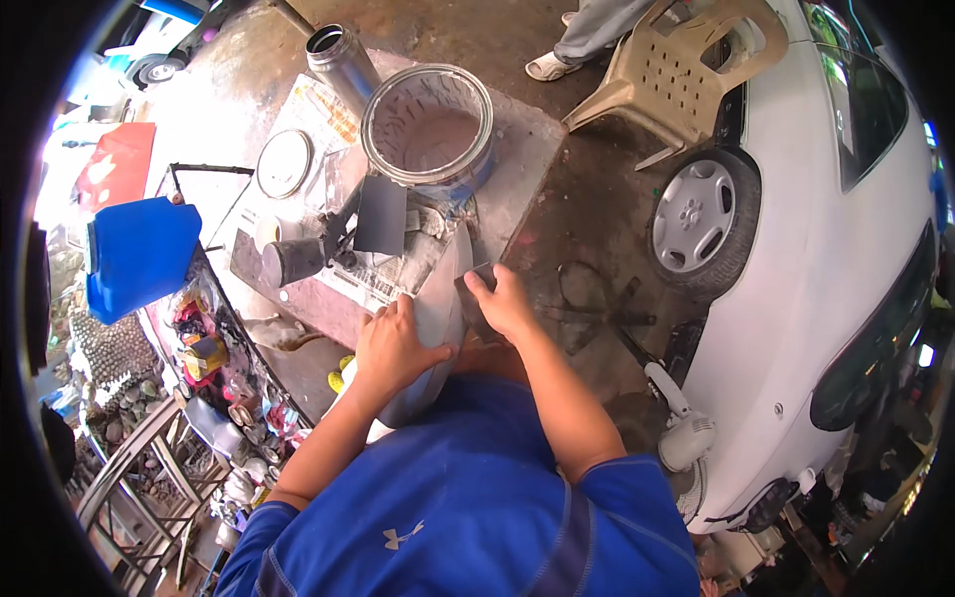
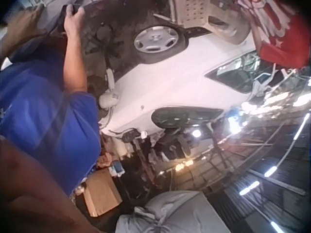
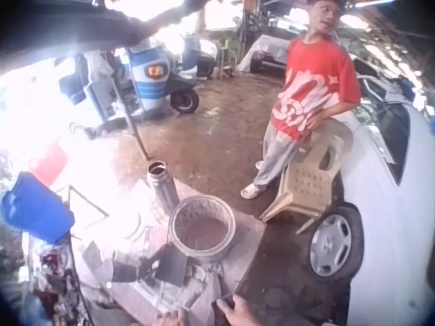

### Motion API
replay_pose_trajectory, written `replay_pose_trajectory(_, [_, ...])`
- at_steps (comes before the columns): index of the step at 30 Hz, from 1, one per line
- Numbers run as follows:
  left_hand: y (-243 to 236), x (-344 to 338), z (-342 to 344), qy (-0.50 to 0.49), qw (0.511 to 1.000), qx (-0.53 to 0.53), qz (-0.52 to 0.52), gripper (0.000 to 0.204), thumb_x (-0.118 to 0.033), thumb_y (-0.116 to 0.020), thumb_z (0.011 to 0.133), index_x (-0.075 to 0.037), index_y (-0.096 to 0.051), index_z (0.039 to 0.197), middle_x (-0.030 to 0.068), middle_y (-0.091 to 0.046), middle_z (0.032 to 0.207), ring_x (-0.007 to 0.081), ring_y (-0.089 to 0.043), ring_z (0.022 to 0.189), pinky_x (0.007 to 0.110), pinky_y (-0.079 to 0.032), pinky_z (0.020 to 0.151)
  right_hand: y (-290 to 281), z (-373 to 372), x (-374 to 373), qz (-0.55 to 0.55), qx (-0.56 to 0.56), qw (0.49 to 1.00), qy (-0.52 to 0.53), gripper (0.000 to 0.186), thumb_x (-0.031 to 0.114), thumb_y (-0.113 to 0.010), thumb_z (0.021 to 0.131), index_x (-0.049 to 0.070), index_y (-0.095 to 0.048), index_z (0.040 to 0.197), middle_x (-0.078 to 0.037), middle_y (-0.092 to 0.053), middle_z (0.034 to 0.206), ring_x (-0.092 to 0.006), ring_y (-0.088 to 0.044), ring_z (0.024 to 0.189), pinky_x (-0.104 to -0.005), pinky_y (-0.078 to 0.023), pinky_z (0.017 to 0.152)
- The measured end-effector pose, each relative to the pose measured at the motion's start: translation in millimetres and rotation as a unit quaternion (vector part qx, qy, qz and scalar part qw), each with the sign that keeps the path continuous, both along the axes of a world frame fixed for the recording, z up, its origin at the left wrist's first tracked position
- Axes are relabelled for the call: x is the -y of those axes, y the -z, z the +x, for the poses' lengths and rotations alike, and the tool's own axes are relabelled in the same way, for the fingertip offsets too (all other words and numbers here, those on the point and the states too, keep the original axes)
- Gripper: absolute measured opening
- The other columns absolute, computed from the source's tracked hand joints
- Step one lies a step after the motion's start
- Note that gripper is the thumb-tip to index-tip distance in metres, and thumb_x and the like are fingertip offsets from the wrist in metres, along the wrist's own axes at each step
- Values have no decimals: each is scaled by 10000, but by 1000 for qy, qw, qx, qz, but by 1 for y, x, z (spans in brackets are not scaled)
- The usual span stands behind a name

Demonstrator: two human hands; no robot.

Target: The person holds a grey car part on a table and uses a piece of sandpaper to scrub its surface, occasionally checking the texture with their fingers before picking up the part to inspect it.

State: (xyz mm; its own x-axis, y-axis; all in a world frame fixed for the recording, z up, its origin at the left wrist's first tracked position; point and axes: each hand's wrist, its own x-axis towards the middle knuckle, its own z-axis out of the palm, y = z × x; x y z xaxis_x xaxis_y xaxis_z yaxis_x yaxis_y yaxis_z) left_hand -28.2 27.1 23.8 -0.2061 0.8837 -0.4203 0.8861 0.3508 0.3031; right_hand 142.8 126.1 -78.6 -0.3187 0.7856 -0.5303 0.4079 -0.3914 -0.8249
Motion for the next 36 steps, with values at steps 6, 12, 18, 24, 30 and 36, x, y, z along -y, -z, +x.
replay_pose_trajectory(6, [-2,-3,-2,-45,994,63,-77,748,-524,-874,666,9,-531,1062,231,-730,952,387,-737,873,461,-580,793,-26,-14,34,132,42,990,-35,401,370,-790,909,-18,-690,908,-150,-748,833,-206,-710,754,-364,-542,699])
replay_pose_trajectory(12, [-9,-13,0,-46,991,60,-111,788,-567,-873,670,21,-521,1059,255,-729,903,400,-737,853,470,-587,756,26,-57,-45,181,112,976,37,400,352,-820,867,-19,-671,847,-188,-704,742,-294,-681,667,-420,-517,644])
replay_pose_trajectory(18, [-1,-6,-5,-55,987,82,-123,801,-571,-870,659,28,-520,1059,256,-731,910,398,-740,856,467,-588,764,-3,-29,51,273,-21,959,74,407,346,-816,882,-34,-670,889,-179,-727,783,-285,-673,665,-426,-528,646])
replay_pose_trajectory(24, [-6,-13,-3,-53,991,70,-103,805,-565,-875,651,22,-523,1075,260,-734,908,392,-743,856,464,-591,761,36,-56,-53,144,111,982,50,514,449,-781,881,-49,-652,902,-289,-687,819,-452,-691,789,-491,-517,688])
replay_pose_trajectory(30, [-4,-10,-5,-50,989,66,-121,816,-566,-881,647,34,-521,1067,268,-729,896,407,-739,851,464,-592,757,10,-37,26,222,-3,971,87,482,416,-777,899,-36,-631,816,-276,-654,735,-463,-665,719,-477,-508,636])
replay_pose_trajectory(36, [-7,-14,-1,-66,989,72,-109,823,-544,-897,642,45,-515,1070,261,-728,869,422,-734,845,479,-588,760,30,-45,-29,208,114,969,70,504,425,-788,888,-32,-601,788,-272,-613,689,-432,-605,626,-471,-474,592])
